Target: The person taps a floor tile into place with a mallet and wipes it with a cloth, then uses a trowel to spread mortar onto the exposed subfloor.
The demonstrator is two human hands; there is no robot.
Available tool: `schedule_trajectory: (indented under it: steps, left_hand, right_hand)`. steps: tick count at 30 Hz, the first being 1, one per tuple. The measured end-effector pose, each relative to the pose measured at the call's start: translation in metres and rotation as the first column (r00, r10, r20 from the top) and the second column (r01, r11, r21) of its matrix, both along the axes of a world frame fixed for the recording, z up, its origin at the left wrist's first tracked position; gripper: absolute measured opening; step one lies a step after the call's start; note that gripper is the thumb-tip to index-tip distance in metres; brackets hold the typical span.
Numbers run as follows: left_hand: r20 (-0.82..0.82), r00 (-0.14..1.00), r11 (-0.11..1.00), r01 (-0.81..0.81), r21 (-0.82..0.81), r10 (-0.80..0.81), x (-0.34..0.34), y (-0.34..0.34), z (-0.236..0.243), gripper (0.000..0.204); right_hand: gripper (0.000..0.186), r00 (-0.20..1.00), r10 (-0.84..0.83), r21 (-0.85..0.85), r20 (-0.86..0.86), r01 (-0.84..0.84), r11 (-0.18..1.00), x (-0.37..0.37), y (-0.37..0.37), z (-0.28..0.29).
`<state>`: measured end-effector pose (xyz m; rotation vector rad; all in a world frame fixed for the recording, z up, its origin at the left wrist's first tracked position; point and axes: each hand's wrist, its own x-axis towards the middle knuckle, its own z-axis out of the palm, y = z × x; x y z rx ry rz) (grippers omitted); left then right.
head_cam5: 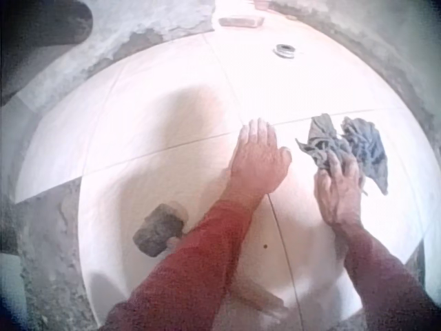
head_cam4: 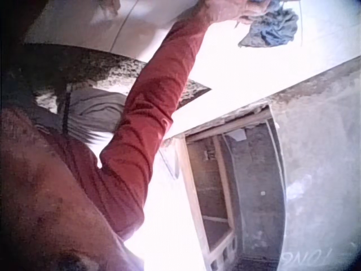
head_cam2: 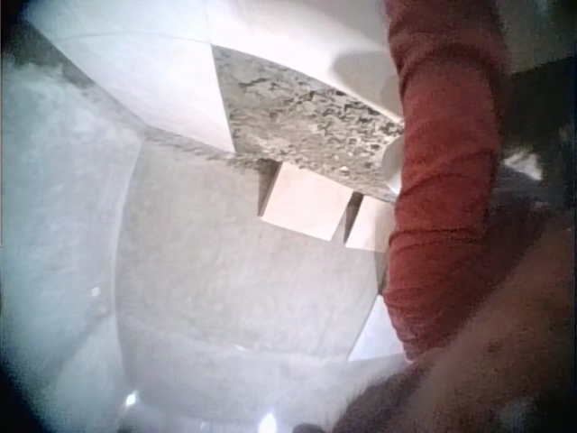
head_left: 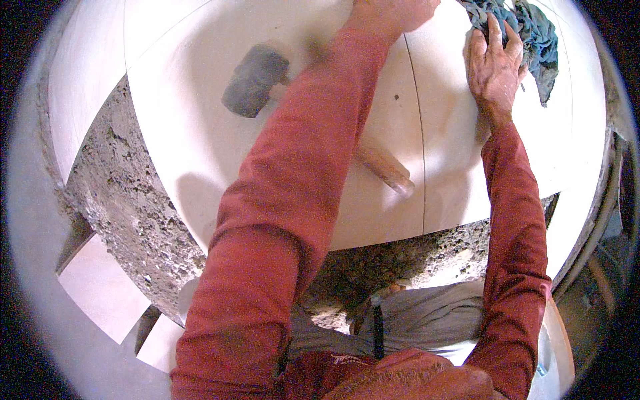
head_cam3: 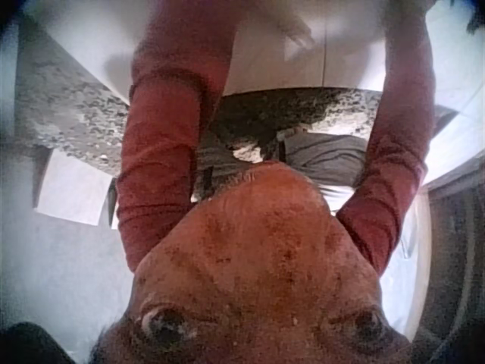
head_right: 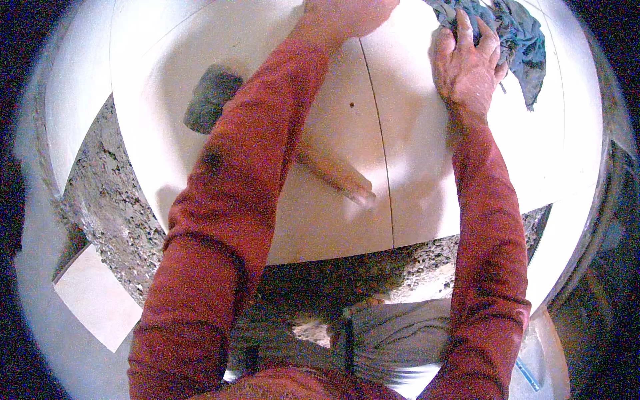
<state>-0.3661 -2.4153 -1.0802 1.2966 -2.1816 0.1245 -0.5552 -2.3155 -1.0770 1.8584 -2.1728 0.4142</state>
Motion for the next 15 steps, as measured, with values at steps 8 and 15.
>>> schedule_trajectory:
  steps: [8, 15]
  left_hand:
    - [0.005, 1.0, 0.995, 0.023, -0.097, -0.023, 0.001, -0.049, 0.0, 0.059]
    - [-0.012, 0.993, 0.987, -0.118, -0.113, 0.117, 0.031, -0.014, -0.009, 0.059]
  right_hand:
    - [0.053, 0.998, 0.057, -0.035, 0.017, -0.056, 0.998, -0.001, -0.001, 0.001]
    - [0.052, 0.999, 0.048, -0.053, 0.022, -0.047, 0.997, -0.007, 0.001, -0.001]
